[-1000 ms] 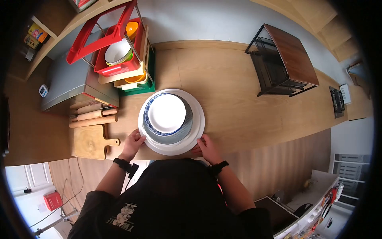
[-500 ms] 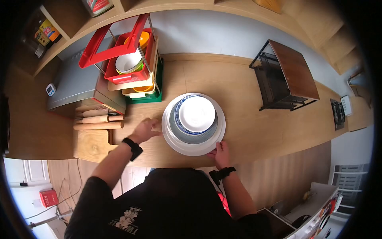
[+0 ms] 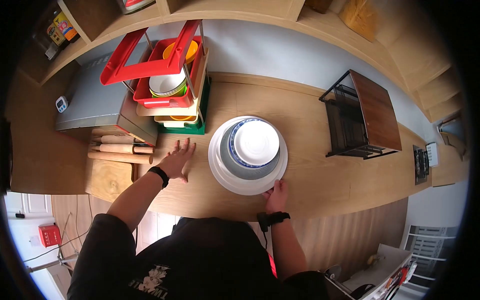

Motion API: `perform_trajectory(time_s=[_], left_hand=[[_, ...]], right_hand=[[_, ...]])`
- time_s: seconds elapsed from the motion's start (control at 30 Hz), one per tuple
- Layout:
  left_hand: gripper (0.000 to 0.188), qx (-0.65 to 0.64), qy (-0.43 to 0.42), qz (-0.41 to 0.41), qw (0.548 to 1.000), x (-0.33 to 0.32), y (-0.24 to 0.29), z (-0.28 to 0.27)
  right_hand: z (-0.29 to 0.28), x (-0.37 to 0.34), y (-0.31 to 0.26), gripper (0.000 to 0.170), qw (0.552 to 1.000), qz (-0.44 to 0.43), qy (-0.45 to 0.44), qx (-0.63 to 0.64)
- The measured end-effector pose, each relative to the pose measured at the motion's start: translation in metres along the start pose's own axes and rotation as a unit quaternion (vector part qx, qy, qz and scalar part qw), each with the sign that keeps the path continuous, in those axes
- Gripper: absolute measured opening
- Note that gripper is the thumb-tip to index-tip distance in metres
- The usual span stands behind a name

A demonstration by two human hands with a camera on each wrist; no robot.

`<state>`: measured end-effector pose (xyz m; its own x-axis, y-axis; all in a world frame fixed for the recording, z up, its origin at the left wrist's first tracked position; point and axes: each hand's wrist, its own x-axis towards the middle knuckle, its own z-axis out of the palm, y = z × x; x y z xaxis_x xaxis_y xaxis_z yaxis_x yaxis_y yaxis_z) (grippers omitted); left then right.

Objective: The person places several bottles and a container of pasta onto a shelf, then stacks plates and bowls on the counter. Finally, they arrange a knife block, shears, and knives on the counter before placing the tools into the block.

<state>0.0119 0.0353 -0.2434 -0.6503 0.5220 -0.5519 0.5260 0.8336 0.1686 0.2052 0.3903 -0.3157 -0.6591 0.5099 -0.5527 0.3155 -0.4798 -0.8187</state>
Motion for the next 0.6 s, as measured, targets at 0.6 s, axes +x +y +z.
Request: perform_trajectory(time_s=[0.6], left_hand=[[0.149,0.004,-0.012,-0.028,1.0,-0.002,0.01,-0.009]], right_hand=[[0.118,0.081,-0.046,0.026,0.993,-0.024,0.038,0.105]])
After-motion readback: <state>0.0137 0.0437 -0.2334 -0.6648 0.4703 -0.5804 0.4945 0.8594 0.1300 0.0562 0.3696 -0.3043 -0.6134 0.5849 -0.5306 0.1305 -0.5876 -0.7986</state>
